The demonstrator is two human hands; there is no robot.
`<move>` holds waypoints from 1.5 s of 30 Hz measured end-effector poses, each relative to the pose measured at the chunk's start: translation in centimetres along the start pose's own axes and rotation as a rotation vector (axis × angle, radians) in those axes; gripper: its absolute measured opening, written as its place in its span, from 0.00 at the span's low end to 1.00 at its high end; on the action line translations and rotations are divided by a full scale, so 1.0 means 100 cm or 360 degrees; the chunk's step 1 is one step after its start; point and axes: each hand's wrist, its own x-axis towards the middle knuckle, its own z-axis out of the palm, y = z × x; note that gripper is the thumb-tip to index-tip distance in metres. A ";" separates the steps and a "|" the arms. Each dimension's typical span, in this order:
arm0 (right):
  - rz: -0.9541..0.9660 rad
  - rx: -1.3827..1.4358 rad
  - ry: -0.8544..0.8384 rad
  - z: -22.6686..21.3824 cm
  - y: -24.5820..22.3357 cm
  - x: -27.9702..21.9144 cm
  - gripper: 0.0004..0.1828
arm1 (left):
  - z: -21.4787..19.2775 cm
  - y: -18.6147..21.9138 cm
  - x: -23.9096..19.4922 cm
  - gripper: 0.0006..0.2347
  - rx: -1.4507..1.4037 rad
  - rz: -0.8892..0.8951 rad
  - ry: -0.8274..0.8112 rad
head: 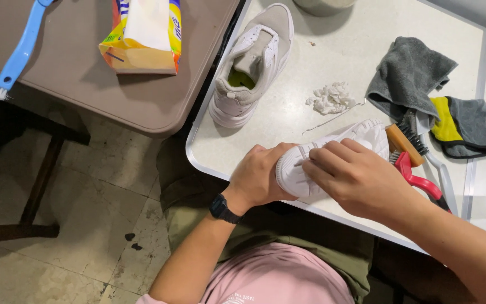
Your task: The person cleans the sole of a white sneaker using a red brush, a grey and yellow cloth, and a white tissue. They then use a metal pick to remove debris from the tread grooves. The person works on one shoe while the other sits on the table.
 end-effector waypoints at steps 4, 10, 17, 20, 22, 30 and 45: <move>-0.0052 -0.0006 -0.0239 -0.005 0.000 -0.008 0.06 | 0.001 0.001 -0.001 0.32 0.0039 0.0022 -0.0028; 0.0296 0.0040 -0.0536 -0.016 -0.001 -0.019 0.22 | 0.007 -0.012 -0.005 0.32 -0.0056 0.0123 -0.0117; 0.1390 0.0403 -0.0092 -0.017 0.002 -0.054 0.28 | 0.008 -0.015 -0.004 0.34 -0.0064 0.0148 -0.0121; 0.1363 0.0336 0.0403 0.025 -0.023 -0.057 0.23 | 0.010 -0.015 -0.006 0.34 -0.0044 0.0157 -0.0105; 0.1382 0.0550 0.0421 0.048 -0.043 -0.042 0.25 | 0.011 -0.014 -0.002 0.34 -0.0013 0.0175 -0.0072; 0.0791 0.0532 0.0741 0.043 -0.074 -0.016 0.18 | 0.031 -0.026 -0.007 0.36 0.0216 0.0066 0.0077; 0.1036 0.0773 0.0793 0.040 -0.056 -0.029 0.24 | 0.013 -0.006 0.000 0.35 0.0049 0.0022 0.0045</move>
